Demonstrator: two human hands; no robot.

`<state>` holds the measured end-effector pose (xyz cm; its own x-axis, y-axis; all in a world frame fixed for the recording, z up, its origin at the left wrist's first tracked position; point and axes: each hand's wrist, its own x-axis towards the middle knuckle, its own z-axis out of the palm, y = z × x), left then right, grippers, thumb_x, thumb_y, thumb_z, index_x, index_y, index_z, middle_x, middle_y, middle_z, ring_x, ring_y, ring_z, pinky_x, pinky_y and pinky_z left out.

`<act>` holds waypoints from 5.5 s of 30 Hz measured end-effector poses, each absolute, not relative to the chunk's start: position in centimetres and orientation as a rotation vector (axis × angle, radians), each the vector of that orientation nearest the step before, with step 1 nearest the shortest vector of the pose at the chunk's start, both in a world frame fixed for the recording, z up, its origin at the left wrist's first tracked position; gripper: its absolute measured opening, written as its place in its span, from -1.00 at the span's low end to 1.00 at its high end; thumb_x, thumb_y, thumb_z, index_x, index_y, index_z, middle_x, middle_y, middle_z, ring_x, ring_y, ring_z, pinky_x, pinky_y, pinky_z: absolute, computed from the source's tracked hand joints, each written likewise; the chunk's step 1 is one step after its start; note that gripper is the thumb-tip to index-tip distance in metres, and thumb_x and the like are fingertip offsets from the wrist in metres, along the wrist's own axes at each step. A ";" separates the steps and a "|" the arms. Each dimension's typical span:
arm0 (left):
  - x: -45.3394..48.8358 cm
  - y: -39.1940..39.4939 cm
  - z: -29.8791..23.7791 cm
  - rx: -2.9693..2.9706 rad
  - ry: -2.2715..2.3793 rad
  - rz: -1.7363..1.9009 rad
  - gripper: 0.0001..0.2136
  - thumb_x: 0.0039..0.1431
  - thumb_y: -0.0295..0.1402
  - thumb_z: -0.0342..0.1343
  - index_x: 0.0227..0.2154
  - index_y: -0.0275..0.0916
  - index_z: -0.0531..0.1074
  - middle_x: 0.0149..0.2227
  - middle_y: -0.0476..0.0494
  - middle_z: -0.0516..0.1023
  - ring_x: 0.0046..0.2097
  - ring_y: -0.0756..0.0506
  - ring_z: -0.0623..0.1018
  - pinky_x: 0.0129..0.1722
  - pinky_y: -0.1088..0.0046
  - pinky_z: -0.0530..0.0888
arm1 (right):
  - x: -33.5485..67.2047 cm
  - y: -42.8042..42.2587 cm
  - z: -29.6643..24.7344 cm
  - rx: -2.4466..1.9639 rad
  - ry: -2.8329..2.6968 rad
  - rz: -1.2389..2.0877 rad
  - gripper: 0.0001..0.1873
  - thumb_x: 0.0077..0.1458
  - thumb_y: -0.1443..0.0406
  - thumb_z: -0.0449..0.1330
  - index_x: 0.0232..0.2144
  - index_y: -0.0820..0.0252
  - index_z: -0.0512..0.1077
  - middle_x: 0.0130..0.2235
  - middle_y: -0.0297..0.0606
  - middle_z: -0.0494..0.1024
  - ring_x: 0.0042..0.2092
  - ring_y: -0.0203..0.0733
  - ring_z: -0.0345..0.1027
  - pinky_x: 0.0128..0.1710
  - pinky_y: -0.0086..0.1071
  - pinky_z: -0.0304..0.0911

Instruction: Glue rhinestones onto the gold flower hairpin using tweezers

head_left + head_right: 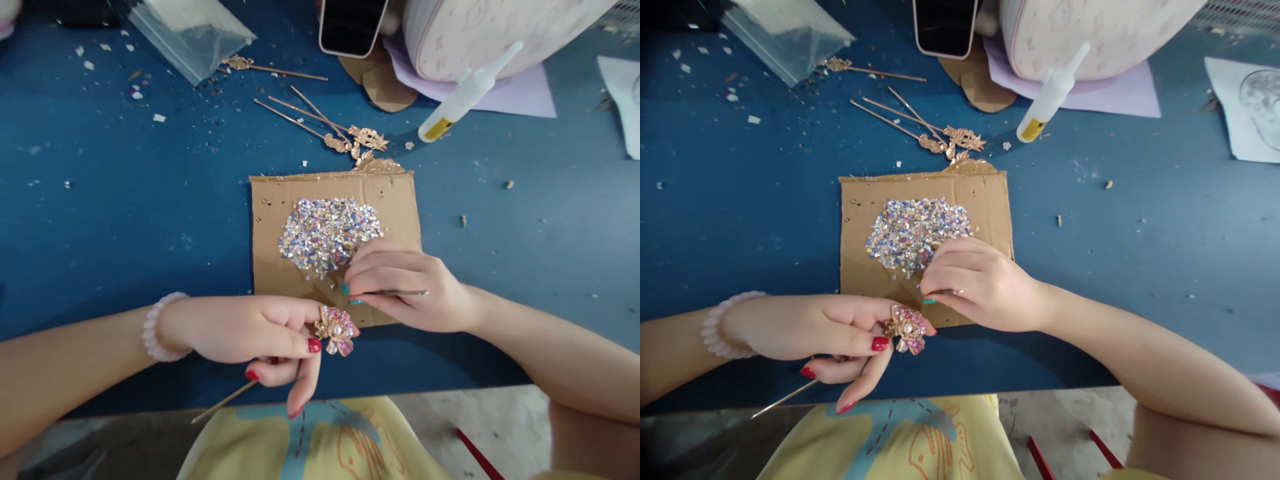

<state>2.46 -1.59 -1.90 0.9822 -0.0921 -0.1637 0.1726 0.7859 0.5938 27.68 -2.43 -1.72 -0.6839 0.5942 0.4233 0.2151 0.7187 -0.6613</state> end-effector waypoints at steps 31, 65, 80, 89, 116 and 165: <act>2.4 -1.9 -1.8 0.642 0.193 -0.139 -0.88 0.49 -0.43 -0.19 -0.24 -0.17 0.16 -0.47 0.05 0.47 -0.64 0.10 0.13 -0.65 0.52 0.09 | 27.7 -2.7 -1.8 -0.671 -2.277 0.753 -0.93 0.28 0.45 0.20 -0.21 0.24 0.47 -0.26 -0.18 0.63 -0.16 -0.21 0.50 -0.10 -0.24 0.49; 2.6 -1.6 -1.9 0.597 0.208 -0.147 -0.93 0.41 -0.47 -0.10 -0.21 -0.18 0.22 -0.48 0.07 0.45 -0.65 0.11 0.09 -0.71 0.59 0.04 | 27.0 -4.2 0.6 -0.639 -2.218 0.896 -0.95 0.32 0.39 0.19 -0.20 0.21 0.46 -0.23 -0.20 0.64 -0.14 -0.27 0.50 -0.05 -0.31 0.48; 2.6 -1.5 -1.9 0.603 0.178 -0.144 -0.89 0.46 -0.46 -0.13 -0.24 -0.17 0.17 -0.46 0.07 0.45 -0.63 0.12 0.11 -0.69 0.62 0.07 | 27.1 -4.2 0.6 -0.623 -2.215 0.902 -0.95 0.30 0.41 0.21 -0.20 0.27 0.48 -0.22 -0.15 0.64 -0.13 -0.26 0.50 -0.04 -0.30 0.49; 2.6 -1.6 -1.9 0.592 0.170 -0.136 -0.89 0.44 -0.49 -0.14 -0.24 -0.18 0.18 -0.47 0.07 0.44 -0.63 0.12 0.10 -0.69 0.61 0.07 | 27.1 -4.3 0.5 -0.584 -2.195 0.911 -0.95 0.30 0.43 0.20 -0.20 0.33 0.47 -0.23 -0.15 0.64 -0.14 -0.28 0.50 -0.04 -0.28 0.48; 2.9 -1.4 -1.2 0.592 0.218 -0.172 -0.88 0.37 -0.52 -0.10 -0.26 -0.16 0.16 -0.50 0.10 0.47 -0.63 0.08 0.09 -0.66 0.52 0.05 | 26.9 -4.3 0.5 -0.637 -2.188 0.939 -0.95 0.28 0.44 0.21 -0.21 0.31 0.48 -0.23 -0.14 0.64 -0.14 -0.26 0.48 -0.06 -0.30 0.49; 2.4 -1.9 -1.8 0.636 0.246 -0.127 -0.86 0.51 -0.36 -0.14 0.02 -0.21 0.23 -0.43 0.06 0.45 -0.59 0.10 0.20 -0.61 0.56 0.11 | 27.7 -1.7 -2.1 -0.845 -2.183 0.599 -0.85 0.24 0.49 0.21 -0.29 0.18 0.52 -0.29 -0.25 0.66 -0.21 -0.21 0.54 -0.11 -0.24 0.49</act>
